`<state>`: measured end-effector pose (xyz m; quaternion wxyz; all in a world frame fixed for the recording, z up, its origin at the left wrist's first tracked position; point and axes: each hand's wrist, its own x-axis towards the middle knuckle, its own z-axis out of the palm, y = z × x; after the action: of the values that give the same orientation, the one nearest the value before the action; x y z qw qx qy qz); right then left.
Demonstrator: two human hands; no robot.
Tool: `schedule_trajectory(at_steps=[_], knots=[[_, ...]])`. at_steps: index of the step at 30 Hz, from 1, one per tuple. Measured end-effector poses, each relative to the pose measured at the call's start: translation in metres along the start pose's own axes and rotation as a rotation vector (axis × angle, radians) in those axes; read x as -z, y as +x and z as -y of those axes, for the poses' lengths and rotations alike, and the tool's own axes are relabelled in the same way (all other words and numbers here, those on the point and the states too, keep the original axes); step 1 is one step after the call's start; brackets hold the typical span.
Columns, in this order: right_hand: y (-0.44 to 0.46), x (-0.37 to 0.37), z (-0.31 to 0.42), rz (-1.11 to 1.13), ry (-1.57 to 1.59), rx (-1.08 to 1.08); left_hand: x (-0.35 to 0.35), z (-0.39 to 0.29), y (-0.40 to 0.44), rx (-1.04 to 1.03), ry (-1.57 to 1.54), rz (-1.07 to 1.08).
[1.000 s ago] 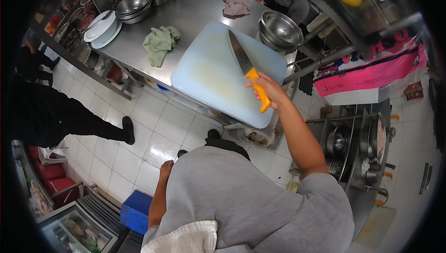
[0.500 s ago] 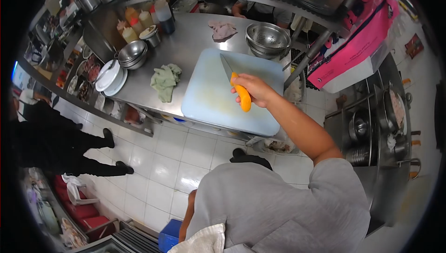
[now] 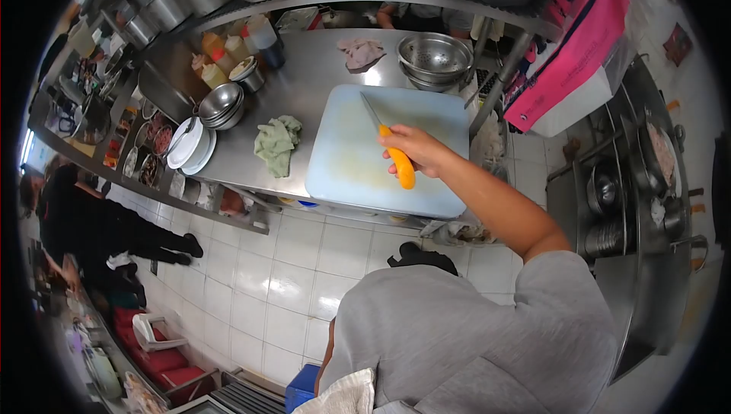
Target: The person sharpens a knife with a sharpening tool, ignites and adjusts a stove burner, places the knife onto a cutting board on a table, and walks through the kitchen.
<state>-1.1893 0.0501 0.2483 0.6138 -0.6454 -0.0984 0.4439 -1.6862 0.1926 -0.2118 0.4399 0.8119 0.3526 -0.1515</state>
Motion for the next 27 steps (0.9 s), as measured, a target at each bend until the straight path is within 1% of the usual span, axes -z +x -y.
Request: schedule_trajectory(at_steps=[1,3,5,7,8,10,11,13,14,15,16,17,18,19,20,21,23,25,26,27], knots=[[0.001,0.002,-0.006,-0.015,-0.003,0.004,-0.001,-0.001,0.001,-0.003,-0.005,-0.008],[0.006,0.015,-0.027,-0.031,-0.206,0.035,-0.003,-0.002,-0.001,-0.008,-0.018,-0.036],[0.013,0.034,-0.059,-0.202,-0.879,0.317,-0.007,-0.006,-0.003,-0.012,-0.037,-0.07],[0.0,0.038,-0.076,-0.385,-1.19,0.419,-0.018,-0.017,-0.002,0.003,-0.079,-0.109],[0.0,0.042,-0.086,-0.362,-1.212,0.429,-0.024,-0.024,-0.005,0.035,-0.131,-0.13],[0.005,0.051,-0.101,-0.427,-1.231,0.535,-0.024,-0.037,-0.01,0.098,-0.222,-0.157],[0.005,0.052,-0.101,-0.413,-1.245,0.532,-0.021,-0.039,-0.014,0.13,-0.261,-0.163],[0.002,0.055,-0.101,-0.463,-1.261,0.592,-0.02,-0.036,-0.025,0.194,-0.337,-0.168],[0.006,0.064,-0.101,-0.452,-1.276,0.578,-0.043,-0.005,-0.005,0.187,-0.136,-0.107],[0.014,0.081,-0.1,-0.502,-1.149,0.629,-0.037,-0.017,-0.024,0.119,-0.35,-0.22],[0.02,0.094,-0.098,-0.55,-1.024,0.667,-0.033,-0.025,-0.027,0.215,-0.48,-0.181],[0.013,0.096,-0.082,-0.527,-0.975,0.645,-0.032,-0.025,-0.034,0.106,-0.422,-0.156],[0.003,0.093,-0.059,-0.508,-0.925,0.622,-0.033,-0.031,-0.04,0.168,-0.651,-0.195],[0.0,0.092,-0.045,-0.451,-0.841,0.571,-0.028,-0.031,-0.04,0.17,-0.628,-0.136],[-0.005,0.089,-0.034,-0.399,-0.75,0.522,-0.053,0.004,-0.017,0.131,-0.414,-0.122],[-0.012,0.079,-0.026,-0.397,-0.761,0.501,-0.03,-0.024,-0.026,0.189,-0.233,-0.098],[-0.019,0.043,-0.016,-0.287,-0.572,0.547,-0.052,0.011,-0.011,-0.247,0.043,-0.151],[-0.025,-0.002,-0.024,-0.177,-0.703,0.507,-0.016,-0.052,-0.029,-0.044,-0.492,0.074],[-0.004,-0.01,-0.062,-0.063,-0.595,0.602,0.011,-0.098,-0.042,0.093,-0.732,0.141],[-0.008,-0.037,-0.083,0.003,-0.62,0.419,0.034,-0.133,-0.053,0.161,-0.873,0.193]])
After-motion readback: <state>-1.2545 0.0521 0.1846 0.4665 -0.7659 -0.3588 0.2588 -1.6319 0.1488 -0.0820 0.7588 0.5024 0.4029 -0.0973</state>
